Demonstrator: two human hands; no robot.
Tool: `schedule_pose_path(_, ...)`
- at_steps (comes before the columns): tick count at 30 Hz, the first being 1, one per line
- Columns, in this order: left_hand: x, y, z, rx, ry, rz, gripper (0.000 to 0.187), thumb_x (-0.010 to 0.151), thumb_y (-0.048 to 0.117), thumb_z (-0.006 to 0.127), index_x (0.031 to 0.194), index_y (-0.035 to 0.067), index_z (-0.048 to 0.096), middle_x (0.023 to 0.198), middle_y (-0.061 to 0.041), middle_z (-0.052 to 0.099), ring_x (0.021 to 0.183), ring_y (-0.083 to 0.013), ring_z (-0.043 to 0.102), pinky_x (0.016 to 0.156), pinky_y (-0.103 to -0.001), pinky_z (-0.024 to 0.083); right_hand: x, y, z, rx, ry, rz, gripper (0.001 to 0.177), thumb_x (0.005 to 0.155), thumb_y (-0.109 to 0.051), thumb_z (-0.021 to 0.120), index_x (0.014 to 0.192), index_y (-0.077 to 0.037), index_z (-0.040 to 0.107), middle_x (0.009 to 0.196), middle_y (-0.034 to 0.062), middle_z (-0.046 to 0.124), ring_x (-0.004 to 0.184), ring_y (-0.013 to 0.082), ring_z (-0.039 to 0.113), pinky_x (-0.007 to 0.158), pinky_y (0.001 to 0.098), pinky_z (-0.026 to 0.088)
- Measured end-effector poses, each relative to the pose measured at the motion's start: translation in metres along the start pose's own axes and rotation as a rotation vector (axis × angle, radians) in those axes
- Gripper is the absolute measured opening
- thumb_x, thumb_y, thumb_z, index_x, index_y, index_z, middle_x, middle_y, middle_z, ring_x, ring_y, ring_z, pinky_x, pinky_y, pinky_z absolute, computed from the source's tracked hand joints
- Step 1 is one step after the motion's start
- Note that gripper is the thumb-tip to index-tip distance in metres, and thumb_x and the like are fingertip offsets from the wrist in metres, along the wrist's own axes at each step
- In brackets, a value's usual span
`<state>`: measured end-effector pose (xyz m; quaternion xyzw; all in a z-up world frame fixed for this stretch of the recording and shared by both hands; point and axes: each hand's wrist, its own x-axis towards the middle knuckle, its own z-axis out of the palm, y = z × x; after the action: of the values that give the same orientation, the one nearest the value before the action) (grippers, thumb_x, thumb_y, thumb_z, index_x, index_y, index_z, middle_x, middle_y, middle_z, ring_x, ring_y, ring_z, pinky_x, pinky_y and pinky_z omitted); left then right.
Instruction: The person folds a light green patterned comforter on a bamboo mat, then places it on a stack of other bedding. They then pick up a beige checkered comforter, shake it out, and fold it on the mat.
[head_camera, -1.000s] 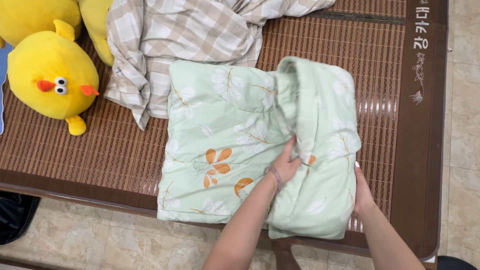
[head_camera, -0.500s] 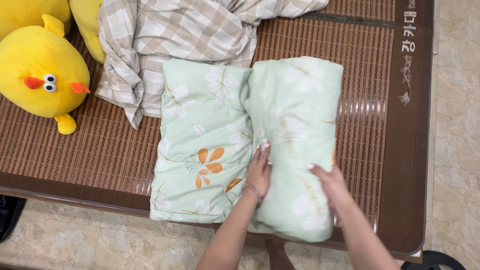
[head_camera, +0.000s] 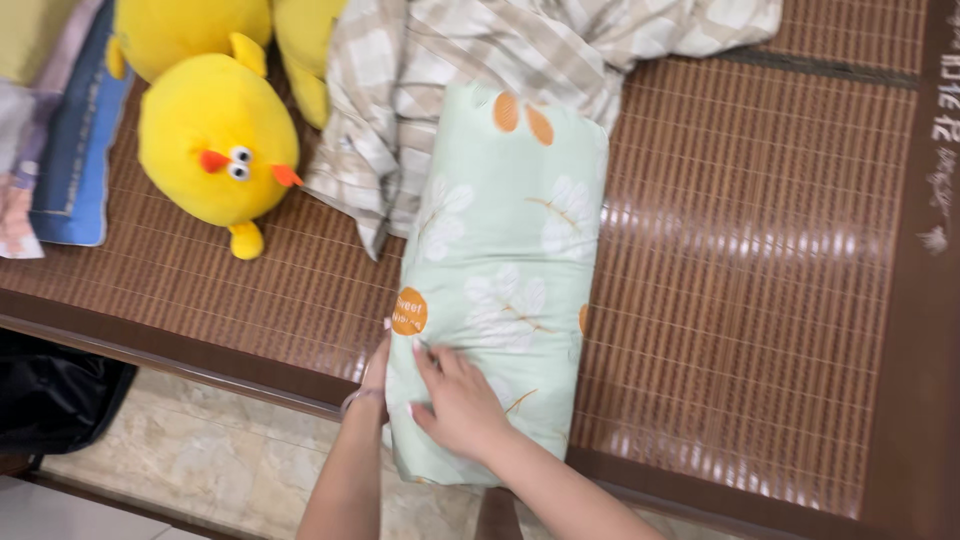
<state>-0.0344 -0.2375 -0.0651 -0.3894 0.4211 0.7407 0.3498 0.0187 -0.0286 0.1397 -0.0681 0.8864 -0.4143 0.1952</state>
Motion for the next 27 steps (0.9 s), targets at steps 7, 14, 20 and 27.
schedule_pose_path(7,-0.099,0.055,0.075,1.291,0.425,0.957,0.098,0.079,0.054,0.077,0.153,0.003,0.038,0.149,-0.021,0.045,0.138,-0.0394,0.044,0.111,-0.047,0.036,-0.010,0.040,0.049,-0.320,0.274,-0.315,0.057,0.096,-0.032,0.069,0.146,-0.013,0.051,0.158,0.0088,0.047,0.152,0.0288,0.040,0.125,0.0550,0.029)
schedule_pose_path(14,-0.052,0.116,0.228,2.040,-0.056,1.391,0.074,0.096,0.065,0.046,0.160,0.035,0.029,0.170,-0.008,0.017,0.158,-0.0227,0.012,0.125,-0.061,0.002,0.015,0.054,0.066,-0.540,0.340,-0.134,0.069,0.087,-0.050,0.056,0.146,-0.015,0.045,0.156,0.0196,0.029,0.147,0.0399,0.020,0.113,0.0696,0.008)
schedule_pose_path(20,0.025,0.181,0.249,2.349,0.100,1.035,0.069,0.098,0.069,0.022,0.161,0.043,0.006,0.170,0.008,-0.003,0.156,-0.0124,0.000,0.125,-0.056,-0.007,0.013,0.068,0.099,-0.590,0.206,-0.210,0.068,0.094,-0.046,0.048,0.149,-0.007,0.042,0.161,0.0149,0.027,0.149,0.0383,0.019,0.116,0.0638,0.009)
schedule_pose_path(27,0.007,0.136,0.192,1.780,0.261,1.399,0.073,0.103,0.052,0.044,0.166,0.022,0.022,0.172,-0.017,0.011,0.161,-0.0303,0.009,0.126,-0.062,0.003,-0.019,0.095,0.073,-0.332,0.197,-0.274,0.047,0.101,-0.032,0.055,0.144,-0.014,0.047,0.161,0.0089,0.037,0.154,0.0278,0.031,0.127,0.0571,0.018)
